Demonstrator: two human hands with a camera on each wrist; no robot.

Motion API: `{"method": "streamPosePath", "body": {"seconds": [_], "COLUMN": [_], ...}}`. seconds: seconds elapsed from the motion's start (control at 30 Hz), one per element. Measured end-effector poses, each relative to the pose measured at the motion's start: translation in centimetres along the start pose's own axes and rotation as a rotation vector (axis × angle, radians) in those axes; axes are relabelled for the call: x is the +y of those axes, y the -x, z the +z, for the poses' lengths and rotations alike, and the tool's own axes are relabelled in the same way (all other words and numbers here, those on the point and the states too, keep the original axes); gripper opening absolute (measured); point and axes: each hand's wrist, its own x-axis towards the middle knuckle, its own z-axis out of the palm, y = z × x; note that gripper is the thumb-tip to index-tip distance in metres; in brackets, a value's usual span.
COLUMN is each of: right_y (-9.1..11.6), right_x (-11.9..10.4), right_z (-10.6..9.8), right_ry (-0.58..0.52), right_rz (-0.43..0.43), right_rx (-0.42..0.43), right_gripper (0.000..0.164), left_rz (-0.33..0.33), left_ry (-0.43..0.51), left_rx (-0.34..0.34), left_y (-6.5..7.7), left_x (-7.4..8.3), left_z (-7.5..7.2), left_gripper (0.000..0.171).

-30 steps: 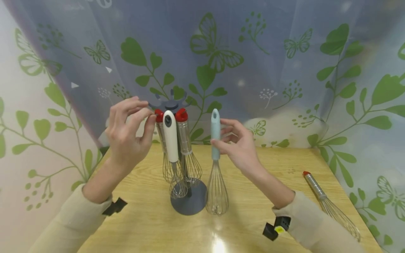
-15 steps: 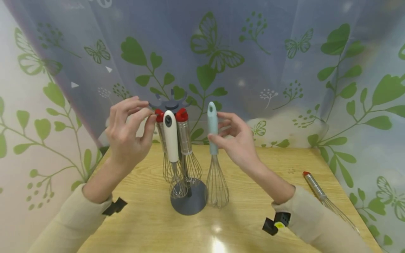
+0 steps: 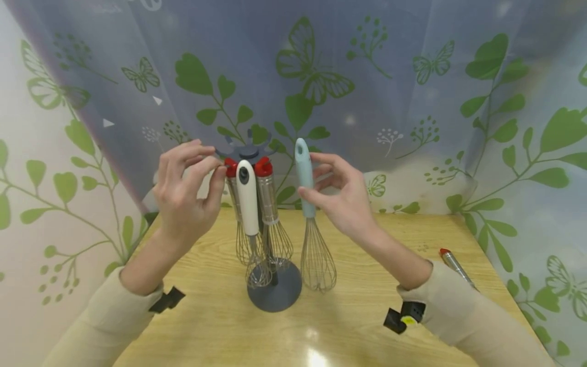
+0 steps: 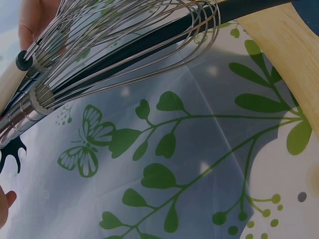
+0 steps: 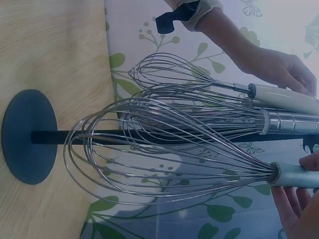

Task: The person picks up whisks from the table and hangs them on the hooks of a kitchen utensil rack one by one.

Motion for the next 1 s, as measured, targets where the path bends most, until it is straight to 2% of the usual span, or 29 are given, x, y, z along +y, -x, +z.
{"method": "streamPosePath", "body": {"seconds": [0.37,0.7,1.0], "right_y": [-0.6,-0.7,-1.1], "right_x": [-0.7,-1.2,-1.7], "right_z": [0.0,-0.1,0.0], "right_ry": [0.039,0.029,0.027], "right_rz": [-0.087,-0.09,-0.128], "right_rx": [0.009,-0.009,-0.026], "right_gripper": [0.056,0.057,0.057], "left_rz": [0.001,-0.001,0.001], "left_ry": [-0.001,-0.007,-0.007], "left_rx": [-0.001,-0.006,-0.007], "left_y": [-0.1,-0.1,-0.1], "left_x": [0.0,0.0,0.0], "left_z": [0.0,0.0,-0.1], "left_gripper": [0.004,0.005,0.006]}}
